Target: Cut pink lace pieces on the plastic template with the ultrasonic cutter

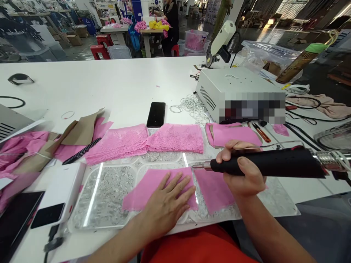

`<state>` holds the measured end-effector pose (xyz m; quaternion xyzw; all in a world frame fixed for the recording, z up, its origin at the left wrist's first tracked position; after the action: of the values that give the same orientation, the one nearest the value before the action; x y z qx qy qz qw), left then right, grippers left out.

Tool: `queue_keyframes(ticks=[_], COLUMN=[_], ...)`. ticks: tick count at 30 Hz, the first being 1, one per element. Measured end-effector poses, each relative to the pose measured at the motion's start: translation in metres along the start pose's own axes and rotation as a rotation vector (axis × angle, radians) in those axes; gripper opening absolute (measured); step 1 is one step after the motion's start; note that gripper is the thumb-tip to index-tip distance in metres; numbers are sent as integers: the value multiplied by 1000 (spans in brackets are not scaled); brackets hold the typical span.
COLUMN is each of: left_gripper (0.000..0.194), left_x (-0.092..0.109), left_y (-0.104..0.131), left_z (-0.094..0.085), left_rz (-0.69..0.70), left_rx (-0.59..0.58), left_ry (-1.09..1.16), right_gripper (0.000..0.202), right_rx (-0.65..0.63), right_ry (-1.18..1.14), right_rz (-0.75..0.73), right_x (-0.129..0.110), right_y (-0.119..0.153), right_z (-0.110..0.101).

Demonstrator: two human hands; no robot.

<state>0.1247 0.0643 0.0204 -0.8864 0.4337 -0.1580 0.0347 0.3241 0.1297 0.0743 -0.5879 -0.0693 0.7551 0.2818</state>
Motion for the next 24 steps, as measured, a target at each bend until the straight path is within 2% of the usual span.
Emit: queue_keyframes(ticks=[16, 24], left_gripper=[38, 38], left_x=[0, 1], left_y=[1, 0], left_z=[2, -1], left_rz=[-8, -16], left_rx=[48, 21], left_ry=[18, 30], right_gripper=[12, 9], right_rx=[-101, -110], right_ry=[-30, -14], right_rz=[-6, -19], right_x=[4, 3], right_y=[3, 4], right_z=[3, 4])
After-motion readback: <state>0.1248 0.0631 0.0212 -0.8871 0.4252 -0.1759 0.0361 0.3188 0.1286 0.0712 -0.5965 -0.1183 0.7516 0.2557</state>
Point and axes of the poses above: each hand's wrist, its own y-axis away from the middle knuckle, its own z-axis out of the palm, x = y × z, the point moved 2 cm from there along -y, towards the middle knuckle, and after that the axes turned 6 degrees about y, right-handed, at the moved point
